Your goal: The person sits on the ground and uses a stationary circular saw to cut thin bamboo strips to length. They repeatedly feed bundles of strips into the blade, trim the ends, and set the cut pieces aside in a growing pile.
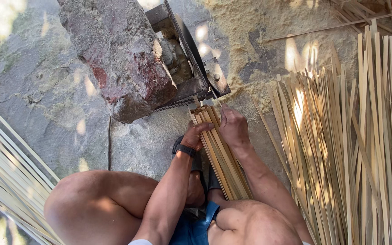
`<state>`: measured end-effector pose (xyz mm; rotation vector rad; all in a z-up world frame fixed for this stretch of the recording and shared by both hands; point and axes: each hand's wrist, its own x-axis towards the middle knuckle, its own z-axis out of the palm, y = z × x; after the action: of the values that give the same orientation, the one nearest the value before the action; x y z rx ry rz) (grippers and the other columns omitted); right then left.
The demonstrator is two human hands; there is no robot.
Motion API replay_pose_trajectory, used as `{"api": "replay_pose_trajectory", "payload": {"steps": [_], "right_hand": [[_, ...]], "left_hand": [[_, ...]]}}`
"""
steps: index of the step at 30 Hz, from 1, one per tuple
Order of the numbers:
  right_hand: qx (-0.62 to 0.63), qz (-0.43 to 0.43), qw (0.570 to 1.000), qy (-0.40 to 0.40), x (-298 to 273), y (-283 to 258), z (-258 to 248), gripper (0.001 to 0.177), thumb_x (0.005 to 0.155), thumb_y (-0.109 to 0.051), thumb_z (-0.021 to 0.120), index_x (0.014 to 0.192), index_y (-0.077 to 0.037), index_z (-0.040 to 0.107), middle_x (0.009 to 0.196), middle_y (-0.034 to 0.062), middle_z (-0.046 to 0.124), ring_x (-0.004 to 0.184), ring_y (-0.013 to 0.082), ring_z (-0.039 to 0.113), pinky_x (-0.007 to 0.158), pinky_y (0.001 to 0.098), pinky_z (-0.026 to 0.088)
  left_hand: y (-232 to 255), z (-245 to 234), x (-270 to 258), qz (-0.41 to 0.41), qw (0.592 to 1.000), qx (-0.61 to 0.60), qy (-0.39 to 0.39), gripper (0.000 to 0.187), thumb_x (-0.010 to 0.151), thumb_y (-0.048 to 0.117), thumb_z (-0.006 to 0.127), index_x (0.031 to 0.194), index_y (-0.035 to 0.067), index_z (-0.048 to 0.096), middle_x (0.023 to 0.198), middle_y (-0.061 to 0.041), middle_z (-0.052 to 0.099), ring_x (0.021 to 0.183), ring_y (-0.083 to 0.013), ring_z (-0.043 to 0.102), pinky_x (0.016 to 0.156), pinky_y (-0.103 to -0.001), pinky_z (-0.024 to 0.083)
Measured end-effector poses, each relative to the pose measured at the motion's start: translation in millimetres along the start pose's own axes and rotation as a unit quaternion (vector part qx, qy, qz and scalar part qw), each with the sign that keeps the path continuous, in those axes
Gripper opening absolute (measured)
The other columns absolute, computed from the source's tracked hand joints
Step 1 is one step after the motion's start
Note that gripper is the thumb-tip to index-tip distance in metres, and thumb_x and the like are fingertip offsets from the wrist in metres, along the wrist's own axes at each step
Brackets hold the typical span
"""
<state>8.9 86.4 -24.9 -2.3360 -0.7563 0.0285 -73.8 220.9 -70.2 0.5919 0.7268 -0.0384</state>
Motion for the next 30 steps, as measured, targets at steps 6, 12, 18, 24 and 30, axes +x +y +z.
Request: {"api": "replay_pose_trajectory", "payload": {"steps": [6,12,18,24,30], "right_hand": [[-0.160,-0.061,0.982,0.075,-45,-19,-66,0.020,0.101,-0.020,0.059,0.108,-0.005,0.070,0.080,0.0113,0.069,0.064,0.0220,0.066,0.052,0.0340,0.055],[0.138,0.086,0.987,0.014,-97,-15,-63,0.023,0.099,-0.019,0.068,0.109,-0.002,0.079,0.090,0.0069,0.074,0.070,0.0153,0.069,0.055,0.0288,0.057],[0.038,0.123,0.991,-0.044,-84,10,-44,0.030,0.102,-0.018,0.060,0.117,0.003,0.075,0.066,0.0112,0.069,0.047,0.0199,0.061,0.037,0.0333,0.046],[0.053,0.051,0.997,-0.020,-33,26,-18,0.031,0.109,-0.017,0.054,0.097,0.003,0.074,0.069,0.0119,0.067,0.052,0.0148,0.061,0.044,0.0284,0.050],[0.026,0.038,0.998,-0.039,1,20,11,0.030,0.108,-0.013,0.053,0.094,0.005,0.073,0.067,0.0118,0.065,0.046,0.0168,0.057,0.036,0.0287,0.046]], "left_hand": [[3,4,-3,-0.011,1.000,-0.007,0.025,0.080,0.070,-0.006,0.077,0.136,-0.007,0.032,0.105,-0.020,0.067,0.094,-0.0345,0.072,0.083,-0.053,0.065],[11,2,-11,-0.016,0.991,0.007,-0.132,0.040,0.073,0.002,0.073,0.112,-0.006,0.071,0.104,-0.020,0.076,0.095,-0.0305,0.076,0.084,-0.045,0.066],[-9,-9,8,-0.024,0.998,0.014,-0.063,0.032,0.084,0.001,0.077,0.113,-0.011,0.071,0.103,-0.021,0.074,0.092,-0.0309,0.074,0.085,-0.045,0.064],[-9,-16,8,-0.024,0.997,0.012,-0.075,0.034,0.078,0.000,0.076,0.110,-0.010,0.072,0.099,-0.021,0.075,0.090,-0.0315,0.076,0.084,-0.046,0.065],[-5,-10,6,-0.007,0.999,0.006,-0.046,0.040,0.077,-0.003,0.075,0.115,-0.010,0.067,0.107,-0.023,0.073,0.095,-0.0329,0.074,0.090,-0.047,0.063]]}}
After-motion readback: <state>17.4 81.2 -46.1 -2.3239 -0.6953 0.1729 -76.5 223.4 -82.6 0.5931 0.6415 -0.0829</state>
